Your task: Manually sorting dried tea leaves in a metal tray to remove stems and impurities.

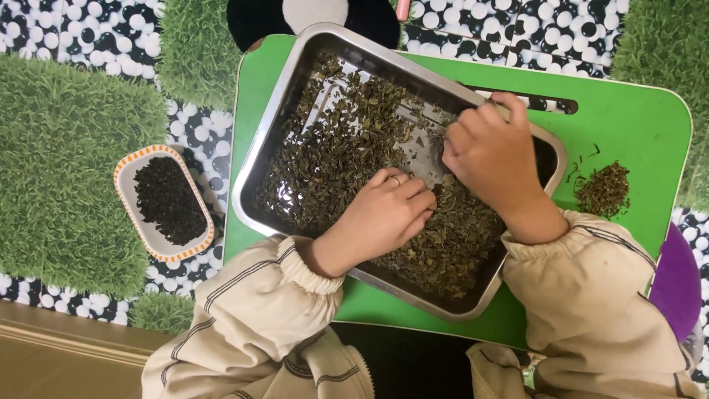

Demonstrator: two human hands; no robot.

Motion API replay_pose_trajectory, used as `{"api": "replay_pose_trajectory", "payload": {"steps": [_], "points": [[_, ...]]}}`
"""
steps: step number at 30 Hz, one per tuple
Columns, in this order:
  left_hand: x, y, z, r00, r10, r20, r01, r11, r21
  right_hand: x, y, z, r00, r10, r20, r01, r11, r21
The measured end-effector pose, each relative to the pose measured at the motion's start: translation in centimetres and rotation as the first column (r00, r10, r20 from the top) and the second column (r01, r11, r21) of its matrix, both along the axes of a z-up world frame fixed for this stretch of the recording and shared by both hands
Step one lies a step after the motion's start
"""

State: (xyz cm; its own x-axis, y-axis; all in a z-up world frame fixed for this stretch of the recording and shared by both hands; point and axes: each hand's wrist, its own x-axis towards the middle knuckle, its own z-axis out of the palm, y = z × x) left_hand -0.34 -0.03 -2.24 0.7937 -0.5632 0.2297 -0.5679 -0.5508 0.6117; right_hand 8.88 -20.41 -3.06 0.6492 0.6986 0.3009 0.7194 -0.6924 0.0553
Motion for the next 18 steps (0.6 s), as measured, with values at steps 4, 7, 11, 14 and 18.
{"api": "replay_pose_trajectory", "payload": {"steps": [4,7,11,14,18], "points": [[0.3,0.3,0.7,0.998,0.047,-0.034,-0.047,0.999,0.006,-1.2,-1.1,2.2,0.955,-0.075,-0.286,0.129,0.976,0.175],[0.5,0.4,1.3,0.986,0.107,-0.127,-0.115,0.992,-0.057,-2.3,-2.7,2.0,0.899,0.014,-0.438,0.201,0.874,0.441],[0.4,0.2,1.9,0.875,0.008,-0.484,-0.219,0.898,-0.381,-4.0,-1.7,2.1,0.663,0.224,-0.714,0.426,0.671,0.606],[0.6,0.2,2.3,0.714,-0.171,-0.679,-0.361,0.741,-0.566,-4.6,-0.7,2.4,0.587,0.349,-0.731,0.46,0.6,0.655],[0.8,0.7,3.3,0.525,-0.404,-0.749,-0.533,0.53,-0.659,-4.8,-0.1,2.8,0.752,0.258,-0.606,0.312,0.671,0.673]]}}
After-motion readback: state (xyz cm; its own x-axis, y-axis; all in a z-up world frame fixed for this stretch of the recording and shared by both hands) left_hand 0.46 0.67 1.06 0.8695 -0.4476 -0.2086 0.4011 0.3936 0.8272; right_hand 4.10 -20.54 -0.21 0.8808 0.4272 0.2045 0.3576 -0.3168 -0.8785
